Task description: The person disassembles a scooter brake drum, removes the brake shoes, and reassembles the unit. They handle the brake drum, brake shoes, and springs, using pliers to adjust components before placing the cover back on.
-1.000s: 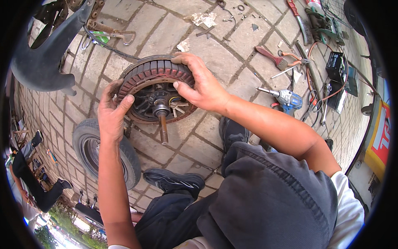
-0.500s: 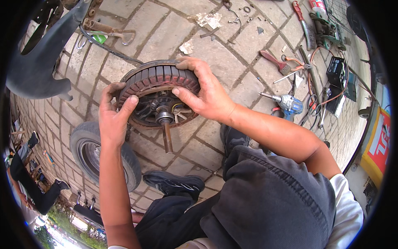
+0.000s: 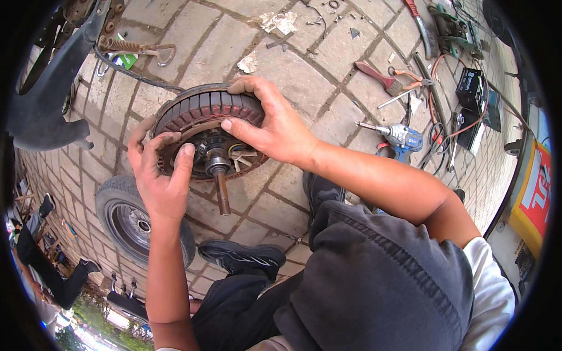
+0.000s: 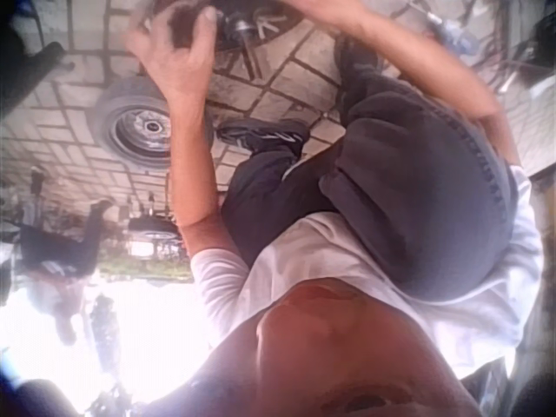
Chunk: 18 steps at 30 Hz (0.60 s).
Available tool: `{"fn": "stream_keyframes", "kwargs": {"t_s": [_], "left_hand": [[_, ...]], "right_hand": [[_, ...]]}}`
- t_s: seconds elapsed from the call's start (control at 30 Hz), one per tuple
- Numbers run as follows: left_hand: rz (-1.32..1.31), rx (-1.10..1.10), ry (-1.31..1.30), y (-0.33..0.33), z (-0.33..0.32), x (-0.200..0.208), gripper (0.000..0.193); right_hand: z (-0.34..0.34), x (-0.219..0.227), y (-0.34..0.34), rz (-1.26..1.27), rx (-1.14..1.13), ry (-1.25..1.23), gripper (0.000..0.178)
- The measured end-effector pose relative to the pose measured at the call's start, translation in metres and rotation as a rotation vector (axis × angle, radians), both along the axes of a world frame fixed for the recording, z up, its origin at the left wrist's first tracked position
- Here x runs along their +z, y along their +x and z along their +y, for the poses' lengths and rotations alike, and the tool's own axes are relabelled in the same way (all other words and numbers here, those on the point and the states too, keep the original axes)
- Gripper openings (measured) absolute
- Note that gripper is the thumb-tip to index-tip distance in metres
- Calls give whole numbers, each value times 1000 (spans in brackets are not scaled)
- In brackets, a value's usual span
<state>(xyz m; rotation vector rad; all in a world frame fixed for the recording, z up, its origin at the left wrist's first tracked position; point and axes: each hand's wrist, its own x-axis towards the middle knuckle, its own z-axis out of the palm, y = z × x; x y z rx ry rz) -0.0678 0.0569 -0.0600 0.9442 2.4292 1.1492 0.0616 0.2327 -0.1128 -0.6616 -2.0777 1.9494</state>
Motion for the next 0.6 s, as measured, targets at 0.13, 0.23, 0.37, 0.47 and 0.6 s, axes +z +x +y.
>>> {"fn": "stream_keyframes", "kwargs": {"t_s": [0.13,0.23,0.37,0.47,0.6], "left_hand": [[81,33,-120,2,6,8,21],[127,36,-256,-8,17,14,20],[276,-12,-384,-10,24,28,22],[363,-27,-457,-4,25,35,25],[228,13,-390,-4,18,27,23]], "right_hand": [[-2,-6,-2,41,-60,6,49],[-3,-2,-4,50,-80,-10,50],[-2,-5,-3,47,-84,18,50],[-2,-10,-2,52,-84,41,52],[0,-12,-3,66,-68,64,51]]}}
